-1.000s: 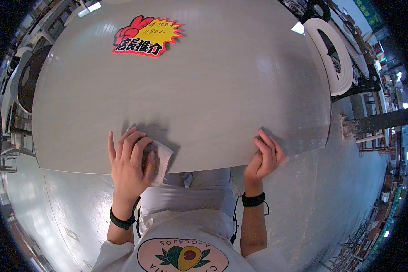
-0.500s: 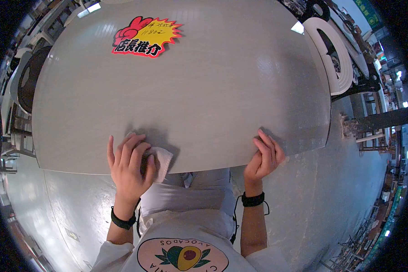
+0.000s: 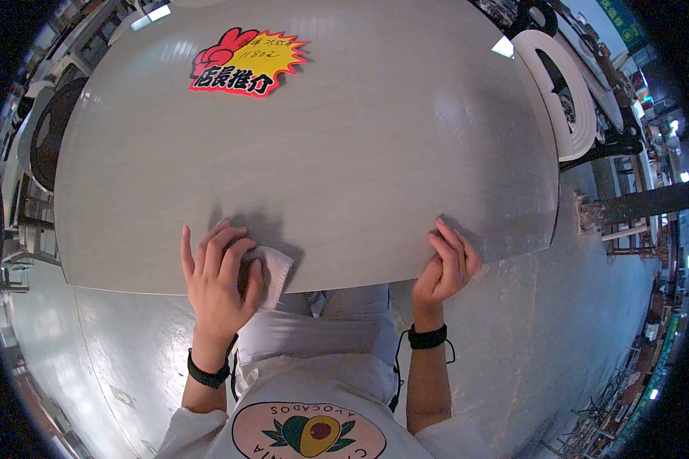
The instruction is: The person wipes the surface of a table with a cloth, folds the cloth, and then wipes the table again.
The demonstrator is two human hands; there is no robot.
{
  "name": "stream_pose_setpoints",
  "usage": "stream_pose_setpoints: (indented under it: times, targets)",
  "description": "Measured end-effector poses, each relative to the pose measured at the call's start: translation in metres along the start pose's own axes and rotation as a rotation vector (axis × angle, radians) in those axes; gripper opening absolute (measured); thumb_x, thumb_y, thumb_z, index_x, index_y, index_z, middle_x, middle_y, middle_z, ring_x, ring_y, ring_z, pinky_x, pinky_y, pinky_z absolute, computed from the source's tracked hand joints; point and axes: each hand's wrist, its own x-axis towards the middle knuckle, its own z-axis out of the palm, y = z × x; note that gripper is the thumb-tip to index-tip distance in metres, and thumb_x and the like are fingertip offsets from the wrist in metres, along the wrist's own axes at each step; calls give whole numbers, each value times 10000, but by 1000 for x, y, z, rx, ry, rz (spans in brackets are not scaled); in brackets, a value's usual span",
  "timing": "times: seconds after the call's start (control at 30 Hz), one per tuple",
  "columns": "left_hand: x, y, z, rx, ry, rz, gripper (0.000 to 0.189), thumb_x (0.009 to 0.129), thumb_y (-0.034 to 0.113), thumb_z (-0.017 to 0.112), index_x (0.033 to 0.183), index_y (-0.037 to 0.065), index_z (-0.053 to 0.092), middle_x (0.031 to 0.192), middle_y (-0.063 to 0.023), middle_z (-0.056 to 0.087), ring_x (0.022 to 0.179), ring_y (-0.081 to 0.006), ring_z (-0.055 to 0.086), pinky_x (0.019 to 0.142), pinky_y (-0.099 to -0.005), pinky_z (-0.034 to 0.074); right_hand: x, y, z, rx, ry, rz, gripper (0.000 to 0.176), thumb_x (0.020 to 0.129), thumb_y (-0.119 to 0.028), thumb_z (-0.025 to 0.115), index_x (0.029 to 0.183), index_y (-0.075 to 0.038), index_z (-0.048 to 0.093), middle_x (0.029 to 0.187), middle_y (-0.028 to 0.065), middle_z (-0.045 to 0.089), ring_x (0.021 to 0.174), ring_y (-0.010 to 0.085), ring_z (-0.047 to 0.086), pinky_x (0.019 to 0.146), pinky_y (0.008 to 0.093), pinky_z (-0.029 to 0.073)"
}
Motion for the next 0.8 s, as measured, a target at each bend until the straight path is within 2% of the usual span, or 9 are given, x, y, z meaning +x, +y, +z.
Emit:
stream_pose_setpoints:
  times: [0.73,0.8]
  targets:
    - [2,1,-3,-15,-33,-10,245,798,169,617,1036,112,627,1139,-64,575,1199,-284,513,1147,-568,170,1,2,0,15,7,-13,263,847,-33,447,919,-73,696,1083,67,715,1006,244,563,955,374,372]
    - [3,1,-3,-13,-28,-12,246,799,170,615,1037,112,627,1134,-66,574,1199,-285,513,1147,-570,170,1,2,0,4,4,-24,260,885,-33,434,924,-65,689,1090,64,712,1037,228,547,955,359,367]
